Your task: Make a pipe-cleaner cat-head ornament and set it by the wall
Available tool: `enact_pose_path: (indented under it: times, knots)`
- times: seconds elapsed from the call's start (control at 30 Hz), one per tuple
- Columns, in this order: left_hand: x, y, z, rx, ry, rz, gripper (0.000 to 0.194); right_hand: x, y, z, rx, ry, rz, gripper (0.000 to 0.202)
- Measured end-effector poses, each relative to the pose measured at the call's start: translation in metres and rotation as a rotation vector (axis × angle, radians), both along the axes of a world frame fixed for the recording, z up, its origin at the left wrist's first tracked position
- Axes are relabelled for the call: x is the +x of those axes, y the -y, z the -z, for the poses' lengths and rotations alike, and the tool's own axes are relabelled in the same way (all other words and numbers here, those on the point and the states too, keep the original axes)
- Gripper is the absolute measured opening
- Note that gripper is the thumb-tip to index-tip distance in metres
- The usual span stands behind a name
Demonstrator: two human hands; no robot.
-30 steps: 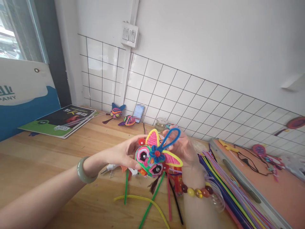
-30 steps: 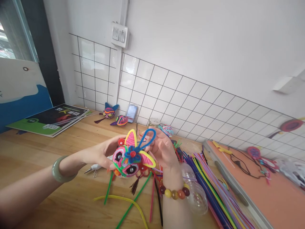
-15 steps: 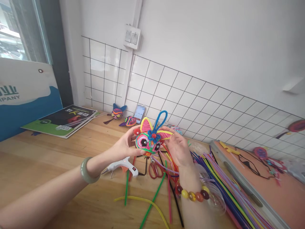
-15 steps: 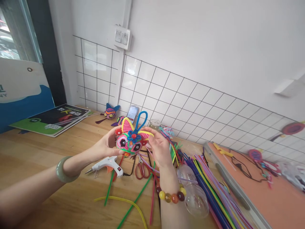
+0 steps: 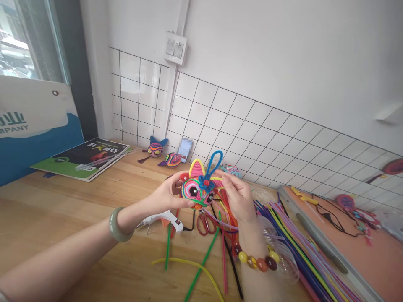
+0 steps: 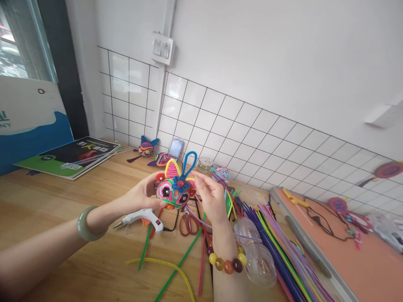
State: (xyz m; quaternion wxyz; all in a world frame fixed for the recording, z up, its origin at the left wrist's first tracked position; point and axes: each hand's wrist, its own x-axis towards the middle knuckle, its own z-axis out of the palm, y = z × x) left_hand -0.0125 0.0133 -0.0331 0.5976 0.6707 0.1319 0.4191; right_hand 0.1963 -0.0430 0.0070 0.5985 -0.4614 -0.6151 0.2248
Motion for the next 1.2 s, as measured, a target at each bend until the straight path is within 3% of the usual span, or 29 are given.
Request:
enact_pose_path:
  times: [0.27,0.5,0.93,1.2]
  knots:
    - [0.001,0.003,0.0,-0.056,0.035,0.048,0.075,-0.001,-0.004,0.005,-0.046,-0.093,-0.02,0.034]
    - [0.002,0.0,0.004,-0.028,0.055,0.003,0.073,-0.003,-0.006,0.007,-0.071,-0.209,-0.115,0.034]
    - [0.001,0.009,-0.005,-0.033,0.035,-0.003,0.075,-0.01,-0.005,0.006,-0.099,-0.274,-0.153,0.036]
    - [0.004,0.001,0.003,-0.082,0.13,-0.006,0.073,-0.015,-0.004,-0.001,-0.112,-0.424,-0.319,0.03]
